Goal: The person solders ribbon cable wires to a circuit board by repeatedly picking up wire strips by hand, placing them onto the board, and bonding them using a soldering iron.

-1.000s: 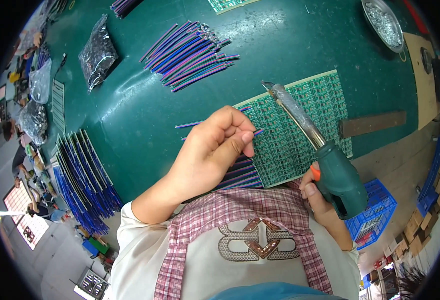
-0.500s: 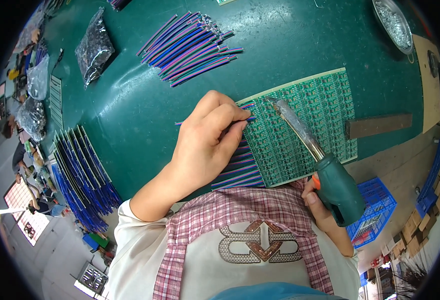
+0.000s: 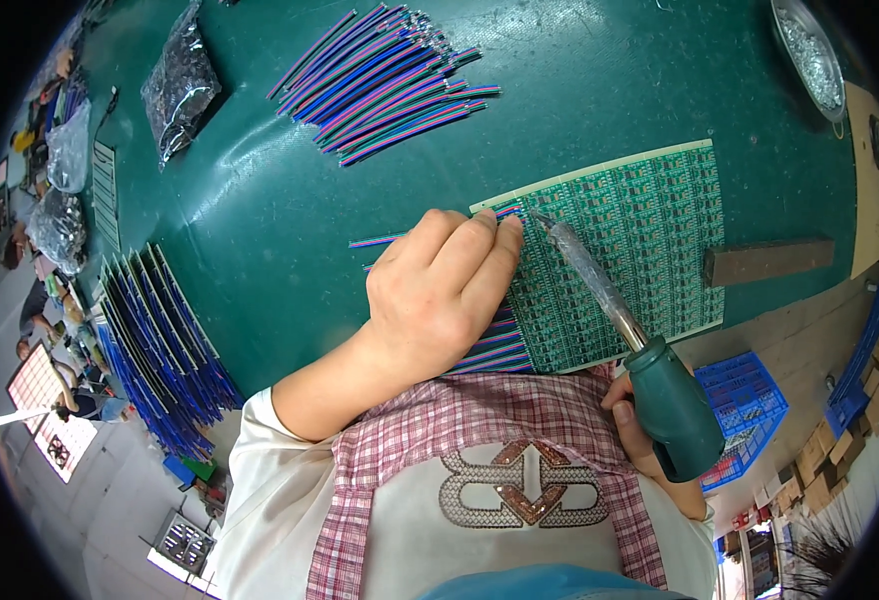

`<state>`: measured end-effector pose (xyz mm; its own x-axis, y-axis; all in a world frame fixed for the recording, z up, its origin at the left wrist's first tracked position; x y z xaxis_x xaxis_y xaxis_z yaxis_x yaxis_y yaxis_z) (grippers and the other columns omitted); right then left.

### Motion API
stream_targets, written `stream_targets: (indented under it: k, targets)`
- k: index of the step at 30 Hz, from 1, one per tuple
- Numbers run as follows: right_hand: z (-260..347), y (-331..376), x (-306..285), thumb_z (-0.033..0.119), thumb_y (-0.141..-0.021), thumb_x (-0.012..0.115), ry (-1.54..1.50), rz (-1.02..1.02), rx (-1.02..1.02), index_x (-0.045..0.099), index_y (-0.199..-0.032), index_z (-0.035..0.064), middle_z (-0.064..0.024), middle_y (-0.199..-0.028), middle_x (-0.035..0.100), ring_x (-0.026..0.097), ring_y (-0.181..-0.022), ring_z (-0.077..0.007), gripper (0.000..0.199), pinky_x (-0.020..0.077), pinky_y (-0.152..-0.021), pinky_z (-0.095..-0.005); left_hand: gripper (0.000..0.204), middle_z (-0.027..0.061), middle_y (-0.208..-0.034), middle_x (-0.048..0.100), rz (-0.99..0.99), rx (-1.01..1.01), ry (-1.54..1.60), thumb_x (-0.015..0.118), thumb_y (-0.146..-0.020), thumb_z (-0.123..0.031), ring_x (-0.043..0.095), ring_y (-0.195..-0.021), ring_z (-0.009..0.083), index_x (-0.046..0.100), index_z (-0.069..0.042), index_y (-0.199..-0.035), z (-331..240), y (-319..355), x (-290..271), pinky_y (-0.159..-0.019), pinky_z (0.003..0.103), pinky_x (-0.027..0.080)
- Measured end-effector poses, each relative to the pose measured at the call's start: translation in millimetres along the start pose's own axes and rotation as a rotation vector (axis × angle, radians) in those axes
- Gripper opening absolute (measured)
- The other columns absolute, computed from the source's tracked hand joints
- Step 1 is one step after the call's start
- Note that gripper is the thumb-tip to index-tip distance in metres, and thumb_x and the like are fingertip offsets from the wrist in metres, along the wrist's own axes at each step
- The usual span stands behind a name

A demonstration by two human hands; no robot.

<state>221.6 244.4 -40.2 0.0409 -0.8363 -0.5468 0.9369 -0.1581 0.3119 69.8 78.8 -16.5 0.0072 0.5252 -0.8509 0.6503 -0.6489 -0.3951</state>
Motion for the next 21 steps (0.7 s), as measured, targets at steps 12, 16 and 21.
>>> stream_targets:
  k: [12,16,21]
  targets:
    - [-10.3,-0.1,1.4,0.031,-0.075,0.074,0.052,0.130,0.217,0.071,-0.085,0.0151,-0.0097,-0.073,0.067,0.065,-0.062,-0.0306,0.019,0.0497,-0.058,-0.0388,0.030,0.0080,-0.082,0.064,-0.008,-0.002,-0.013,0.072,-0.064,0.000,0.062,-0.070,0.0194,0.072,0.002,-0.094,-0.7,0.8,0.8,-0.059,0.028,0.053]
    - [-18.1,5.5,9.9,0.037,-0.089,0.070,0.006,0.189,0.164,0.062,-0.091,0.0021,-0.0039,-0.073,0.065,0.057,-0.074,-0.0166,0.036,0.0432,-0.076,-0.0311,0.031,0.0076,-0.082,0.064,-0.013,-0.007,-0.022,0.072,-0.064,0.000,0.062,-0.070,0.0190,0.072,0.002,-0.094,-1.1,0.5,0.2,-0.059,0.028,0.052]
    - [-9.1,-2.3,5.0,0.030,-0.074,0.076,0.026,0.120,0.136,0.071,-0.086,0.0146,-0.0087,-0.072,0.066,0.065,-0.063,-0.0289,0.020,0.0496,-0.059,-0.0373,0.030,0.0075,-0.081,0.064,-0.006,-0.015,-0.025,0.072,-0.064,0.001,0.062,-0.070,0.0191,0.072,0.002,-0.094,-0.9,0.0,1.3,-0.059,0.028,0.052]
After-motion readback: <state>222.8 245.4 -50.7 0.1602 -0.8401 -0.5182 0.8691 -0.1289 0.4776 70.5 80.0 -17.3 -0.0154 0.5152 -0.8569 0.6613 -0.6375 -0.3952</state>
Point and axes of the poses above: each hand's wrist, its own y-axis away from the middle knuckle, its own x-axis out of the palm, z = x × y, the point moved 8 cm from there along -y, towards the middle knuckle
